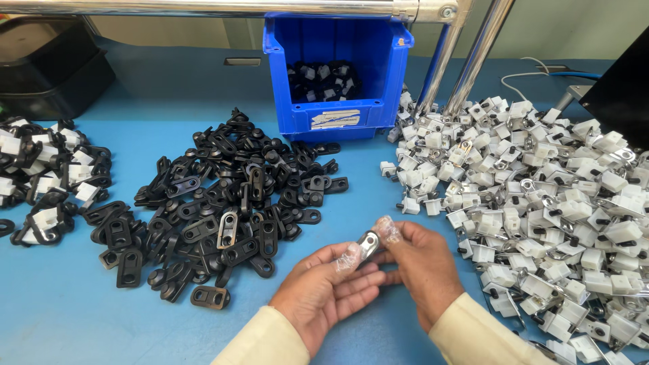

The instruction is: The person picks a black plastic bracket and a white plastic block with a metal screw from piles on the workbench, presses the two parts together by hand to assemble them, and drops the finished assembly into a blue bin. They repeat this assembly cycle continuously, occasionally setting a part down to reposition it.

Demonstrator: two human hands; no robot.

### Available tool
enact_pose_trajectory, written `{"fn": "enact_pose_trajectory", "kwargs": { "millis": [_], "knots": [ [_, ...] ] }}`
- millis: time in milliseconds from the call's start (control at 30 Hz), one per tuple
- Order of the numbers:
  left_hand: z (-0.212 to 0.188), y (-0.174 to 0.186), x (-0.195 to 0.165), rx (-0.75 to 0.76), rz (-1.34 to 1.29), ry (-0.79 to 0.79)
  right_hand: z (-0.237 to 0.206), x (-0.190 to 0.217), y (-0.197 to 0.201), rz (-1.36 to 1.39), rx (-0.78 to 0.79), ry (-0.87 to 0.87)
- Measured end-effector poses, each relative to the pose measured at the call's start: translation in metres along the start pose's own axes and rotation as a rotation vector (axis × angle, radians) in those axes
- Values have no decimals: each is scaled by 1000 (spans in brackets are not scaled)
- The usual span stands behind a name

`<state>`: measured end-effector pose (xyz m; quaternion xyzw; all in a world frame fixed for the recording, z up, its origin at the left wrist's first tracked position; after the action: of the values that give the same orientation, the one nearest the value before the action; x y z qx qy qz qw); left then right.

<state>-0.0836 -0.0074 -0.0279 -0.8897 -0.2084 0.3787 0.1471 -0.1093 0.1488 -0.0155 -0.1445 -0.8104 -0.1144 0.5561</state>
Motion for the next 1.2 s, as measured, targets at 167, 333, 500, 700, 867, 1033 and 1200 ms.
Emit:
{"fn": "enact_pose_trajectory", "kwargs": {
  "millis": [167,333,500,700,867,1033,1200],
  "knots": [
    [-1,-3,0,2,-86,-9,-11,-21,-2,64,33,-105],
    [-3,-6,6,-93,-9,-32,-8,-25,-3,48,-44,-113],
    [-4,-5,6,-110,-36,-32,-12,-21,-3,-5,-15,-150],
    [-6,-5,11,-54,-137,40,-21,-27,-3,29,-40,-91],
    [-8,-4,12,-137,-71,13,-17,-26,-6,-27,-15,-25],
    [-9,6,6,-171,54,-34,-22,-15,1,-86,38,-111],
    [-7,10,11,-144,221,-53,-18,-10,3,-125,132,-102]
  ]
}}
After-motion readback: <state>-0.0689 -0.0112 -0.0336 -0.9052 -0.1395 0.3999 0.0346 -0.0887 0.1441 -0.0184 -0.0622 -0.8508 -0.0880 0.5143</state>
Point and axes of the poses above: each hand's wrist, its own z-axis towards the middle knuckle, its own y-axis out of the back of the hand, x = y × z, the point moved 5 cm from there along z, towards the middle knuckle, and after that the axes turned 15 degrees about -x, right-handed, at the moved point
